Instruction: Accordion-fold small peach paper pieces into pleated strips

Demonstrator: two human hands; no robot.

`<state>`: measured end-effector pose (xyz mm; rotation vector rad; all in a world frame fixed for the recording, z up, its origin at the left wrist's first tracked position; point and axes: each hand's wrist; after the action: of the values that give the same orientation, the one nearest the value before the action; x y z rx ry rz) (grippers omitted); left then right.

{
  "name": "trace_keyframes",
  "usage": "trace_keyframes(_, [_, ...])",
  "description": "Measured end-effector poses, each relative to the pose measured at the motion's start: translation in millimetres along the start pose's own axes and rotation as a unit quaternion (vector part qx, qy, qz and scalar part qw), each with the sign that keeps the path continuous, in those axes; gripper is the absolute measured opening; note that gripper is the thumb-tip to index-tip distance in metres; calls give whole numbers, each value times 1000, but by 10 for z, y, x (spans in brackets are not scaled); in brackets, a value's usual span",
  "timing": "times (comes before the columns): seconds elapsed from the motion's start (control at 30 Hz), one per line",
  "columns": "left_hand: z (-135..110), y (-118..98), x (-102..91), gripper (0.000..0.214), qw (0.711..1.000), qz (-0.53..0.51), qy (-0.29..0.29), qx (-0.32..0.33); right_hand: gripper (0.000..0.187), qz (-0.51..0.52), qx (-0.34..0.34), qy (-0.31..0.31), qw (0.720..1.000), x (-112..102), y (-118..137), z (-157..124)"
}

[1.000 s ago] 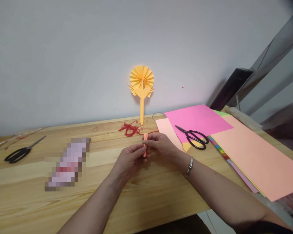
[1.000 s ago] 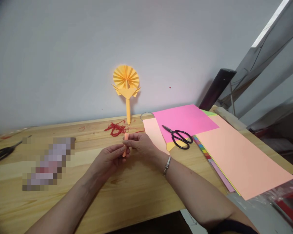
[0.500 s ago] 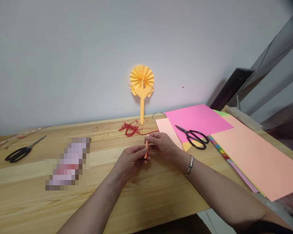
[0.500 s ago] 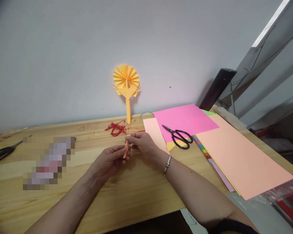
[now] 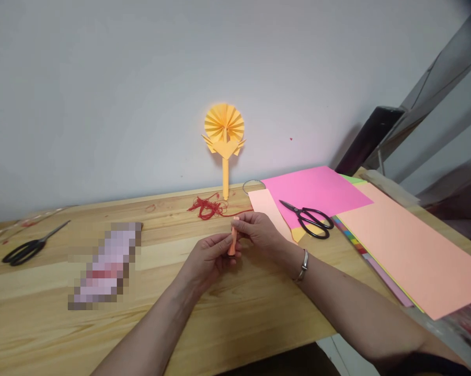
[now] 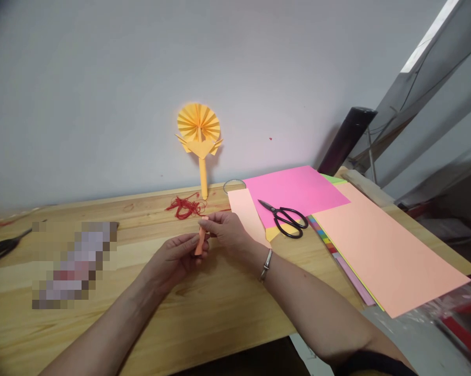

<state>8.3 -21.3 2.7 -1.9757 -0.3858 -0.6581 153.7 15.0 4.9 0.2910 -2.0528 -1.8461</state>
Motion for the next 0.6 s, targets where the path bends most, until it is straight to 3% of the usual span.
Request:
trace_keyframes(0.17, [-8,27,-6,30,997,58,3,52,32,14,9,-27,999,64,-8,-11])
trace_keyframes(0.4, [-55,7,54,35,969,218,-57,104,26,-22,8,-67,998,101,29,-26])
trace_keyframes(0.6, [-65,-18,71,34,966,229,-56,111,30,-13,-3,-52,999,71,-29,-24])
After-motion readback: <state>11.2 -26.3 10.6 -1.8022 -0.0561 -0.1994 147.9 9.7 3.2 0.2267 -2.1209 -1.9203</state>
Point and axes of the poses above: each hand's wrist, its own z-axis towards the middle knuckle, its own x-axis out of the palm, y = z × x, and after that the axes turned 11 degrees about -z, right-handed
